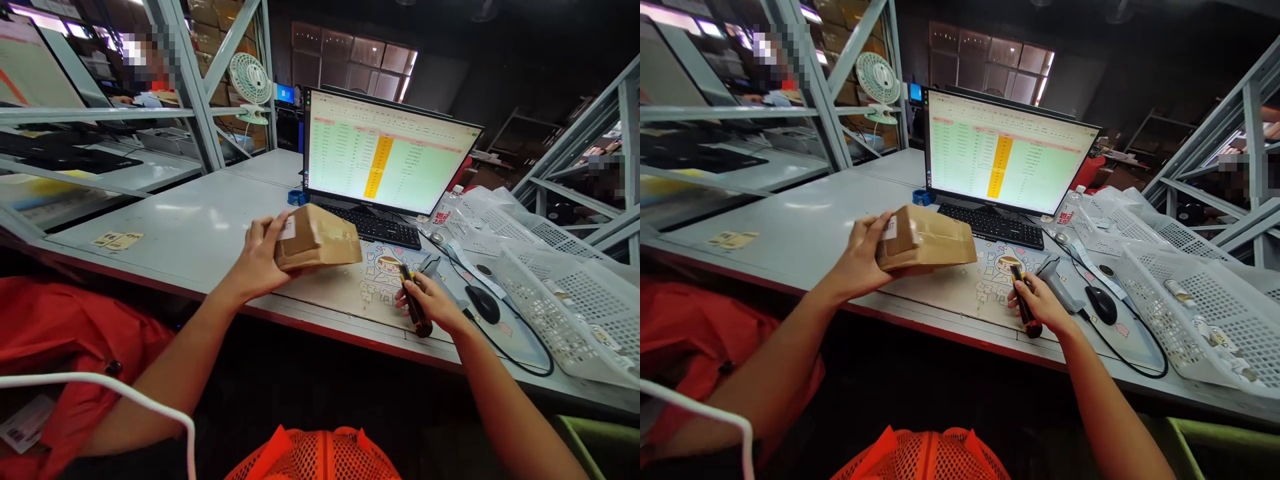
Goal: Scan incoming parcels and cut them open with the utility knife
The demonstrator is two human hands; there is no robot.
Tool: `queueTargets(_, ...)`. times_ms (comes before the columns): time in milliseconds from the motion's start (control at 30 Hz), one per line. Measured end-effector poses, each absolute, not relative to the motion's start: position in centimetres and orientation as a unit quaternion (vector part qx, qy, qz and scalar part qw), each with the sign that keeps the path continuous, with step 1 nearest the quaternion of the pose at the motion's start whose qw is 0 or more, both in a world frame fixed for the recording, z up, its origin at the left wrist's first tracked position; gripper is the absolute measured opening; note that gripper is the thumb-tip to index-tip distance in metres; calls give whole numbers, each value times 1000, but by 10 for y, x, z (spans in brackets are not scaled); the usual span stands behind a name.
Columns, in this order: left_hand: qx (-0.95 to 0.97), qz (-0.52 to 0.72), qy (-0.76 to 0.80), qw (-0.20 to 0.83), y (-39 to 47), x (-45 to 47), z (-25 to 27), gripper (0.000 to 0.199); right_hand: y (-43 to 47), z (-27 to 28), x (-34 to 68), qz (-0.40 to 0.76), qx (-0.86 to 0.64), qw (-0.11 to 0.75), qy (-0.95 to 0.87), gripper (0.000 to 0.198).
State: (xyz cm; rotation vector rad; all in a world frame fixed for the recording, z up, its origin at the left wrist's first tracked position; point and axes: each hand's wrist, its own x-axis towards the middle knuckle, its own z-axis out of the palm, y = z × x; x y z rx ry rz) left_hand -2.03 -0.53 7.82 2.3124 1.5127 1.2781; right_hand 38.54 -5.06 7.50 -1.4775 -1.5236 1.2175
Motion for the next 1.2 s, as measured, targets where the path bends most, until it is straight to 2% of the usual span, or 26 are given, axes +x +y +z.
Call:
queueTargets(67, 782, 359, 507, -48, -22, -4, 109, 115, -54, 88, 387, 411, -580, 352, -609, 59)
queueTargets(133, 793, 304, 519, -97, -36, 18, 129, 110, -60, 104, 378, 340, -581, 357, -648, 52)
queueTargets(233, 798, 268, 527, -119, -54, 51, 136, 104, -67, 122, 349, 242, -568, 340, -710, 47)
queueTargets(367, 798, 274, 520, -130, -73, 74, 127, 94, -67, 129, 304, 119, -544, 308, -771, 56)
queueTargets(500, 790, 258, 536, -148, -83, 78, 121, 90, -70, 133, 270, 19, -628, 214, -748, 64)
queueTargets(700, 771, 246, 561, -175, -85, 73, 118, 86, -96, 131, 244, -2, -698, 59, -714, 67)
queueTargets(867, 788, 244, 534, -183, -90, 72, 110, 92, -116, 117, 242, 25, -711, -7, -703, 65)
queueTargets(1100, 772, 314, 531, -149, -82, 23, 99, 97, -121, 103, 288, 25, -642, -10, -766, 57)
queueTargets(1200, 779, 362, 495, -131, -70, -8, 94, 106, -106, 114, 313, 5, -583, 80, -808, 49)
